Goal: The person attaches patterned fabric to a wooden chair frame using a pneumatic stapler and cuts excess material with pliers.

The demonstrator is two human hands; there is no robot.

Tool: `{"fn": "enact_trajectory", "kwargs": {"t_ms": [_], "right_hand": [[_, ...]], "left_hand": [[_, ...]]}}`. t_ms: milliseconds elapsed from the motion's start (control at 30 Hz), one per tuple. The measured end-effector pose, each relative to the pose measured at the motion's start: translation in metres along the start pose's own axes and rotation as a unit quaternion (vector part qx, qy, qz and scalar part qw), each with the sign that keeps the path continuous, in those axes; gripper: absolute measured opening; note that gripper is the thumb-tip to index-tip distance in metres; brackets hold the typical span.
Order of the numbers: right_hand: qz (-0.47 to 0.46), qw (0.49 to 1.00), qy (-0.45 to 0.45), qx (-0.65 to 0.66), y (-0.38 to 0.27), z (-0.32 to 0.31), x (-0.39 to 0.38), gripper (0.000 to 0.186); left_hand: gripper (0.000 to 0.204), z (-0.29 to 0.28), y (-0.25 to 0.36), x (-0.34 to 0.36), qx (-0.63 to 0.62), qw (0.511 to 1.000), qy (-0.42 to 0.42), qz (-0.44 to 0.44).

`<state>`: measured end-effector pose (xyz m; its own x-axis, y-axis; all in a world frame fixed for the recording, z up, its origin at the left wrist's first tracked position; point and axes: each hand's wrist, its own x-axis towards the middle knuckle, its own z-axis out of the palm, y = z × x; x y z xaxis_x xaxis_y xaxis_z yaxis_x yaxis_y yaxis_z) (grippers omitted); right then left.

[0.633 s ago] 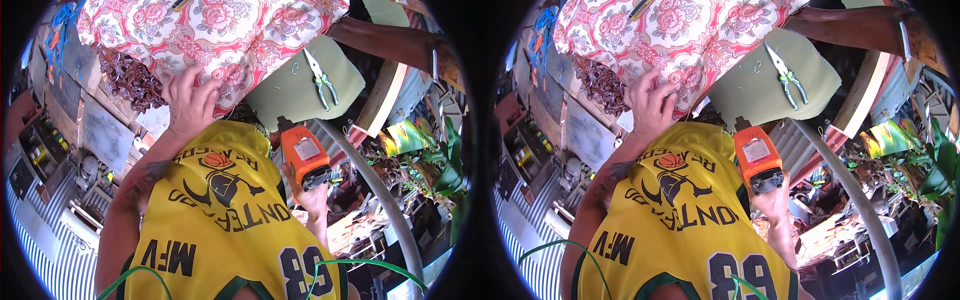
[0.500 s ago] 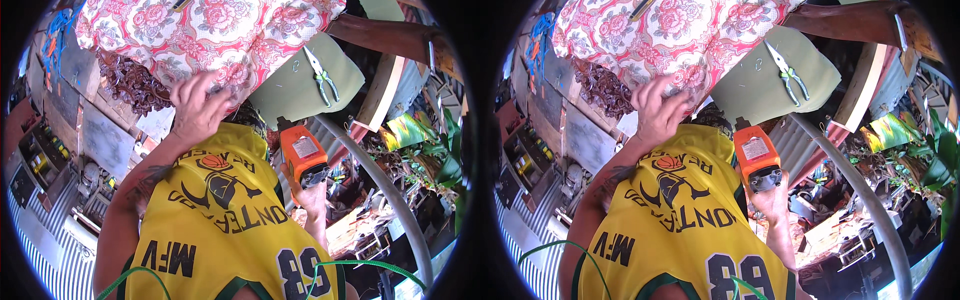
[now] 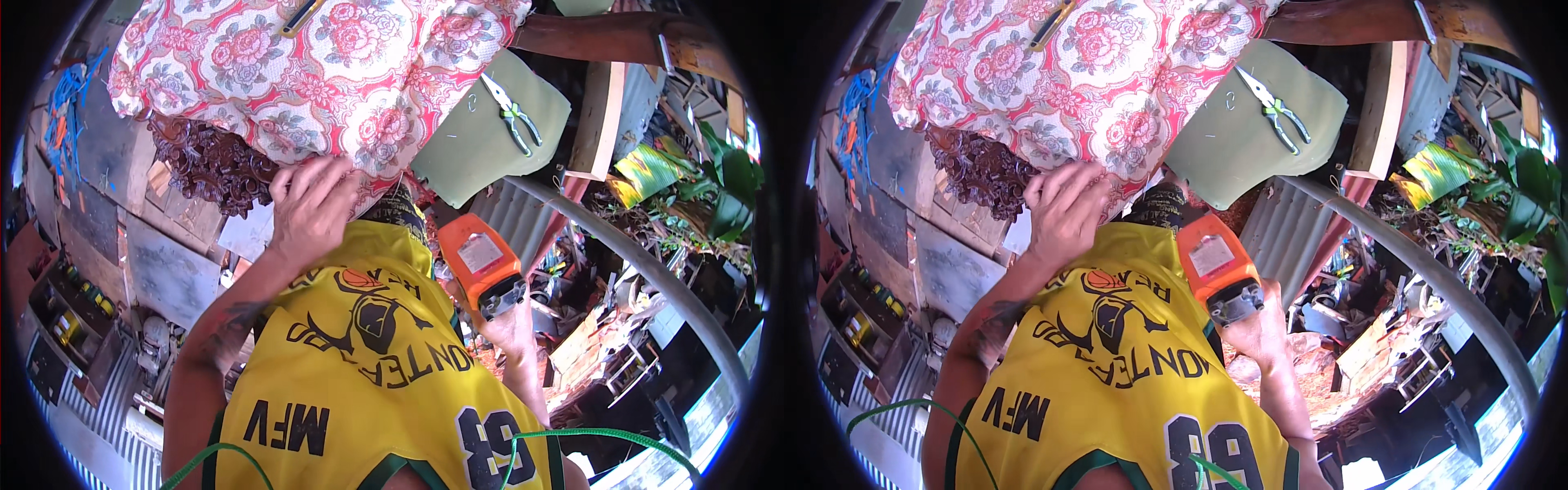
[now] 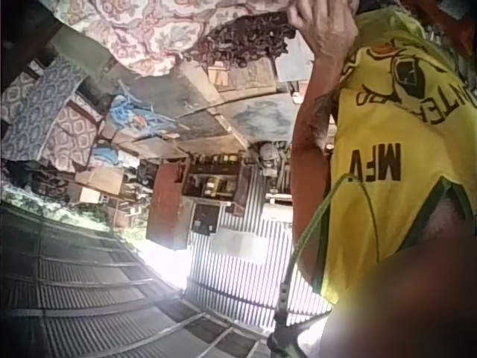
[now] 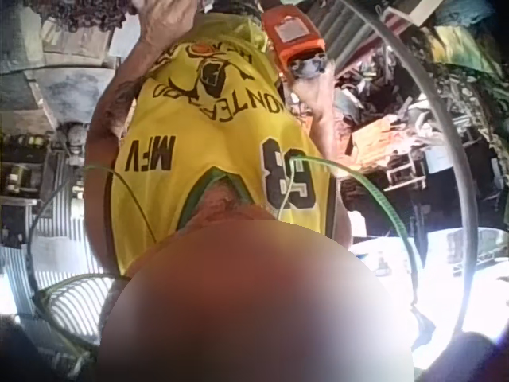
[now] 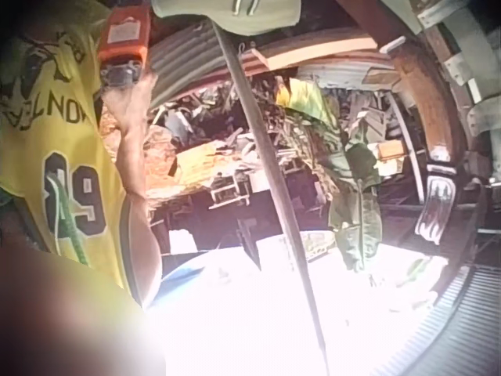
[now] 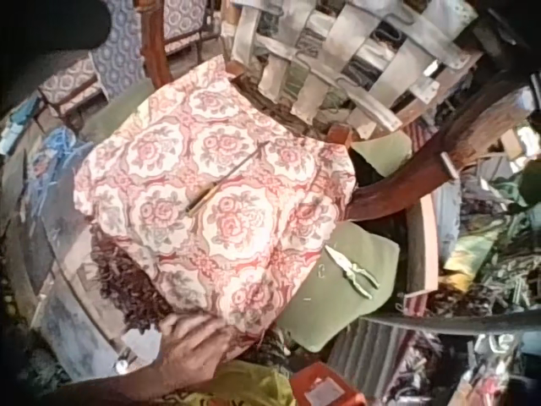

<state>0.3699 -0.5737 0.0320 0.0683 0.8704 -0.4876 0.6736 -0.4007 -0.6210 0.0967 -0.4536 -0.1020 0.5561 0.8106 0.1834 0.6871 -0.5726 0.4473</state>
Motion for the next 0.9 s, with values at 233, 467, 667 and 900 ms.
{"fn": "enact_trajectory", "kwargs": {"t_ms": [233, 467, 667, 900], "right_hand": [[0.011, 0.948, 0.018, 0.317, -0.095, -0.042, 0.077, 0.038], [-0.160, 0.812, -0.037, 0.560, -0.191, -0.080, 0.210, 0.028], [-0.157, 0.648, -0.089, 0.740, -0.224, -0.014, 0.331, 0.033], [-0.108, 0.520, -0.136, 0.836, -0.234, 0.058, 0.432, 0.034]], "left_hand": [[0.039, -0.043, 0.046, 0.028, -0.417, 0.883, -0.212, -0.025], [0.115, -0.090, 0.046, 0.061, -0.512, 0.855, 0.011, -0.082], [0.050, -0.112, -0.035, 0.067, -0.504, 0.811, 0.062, -0.290], [0.046, -0.132, -0.134, 0.133, -0.283, 0.916, 0.108, -0.262]]}}
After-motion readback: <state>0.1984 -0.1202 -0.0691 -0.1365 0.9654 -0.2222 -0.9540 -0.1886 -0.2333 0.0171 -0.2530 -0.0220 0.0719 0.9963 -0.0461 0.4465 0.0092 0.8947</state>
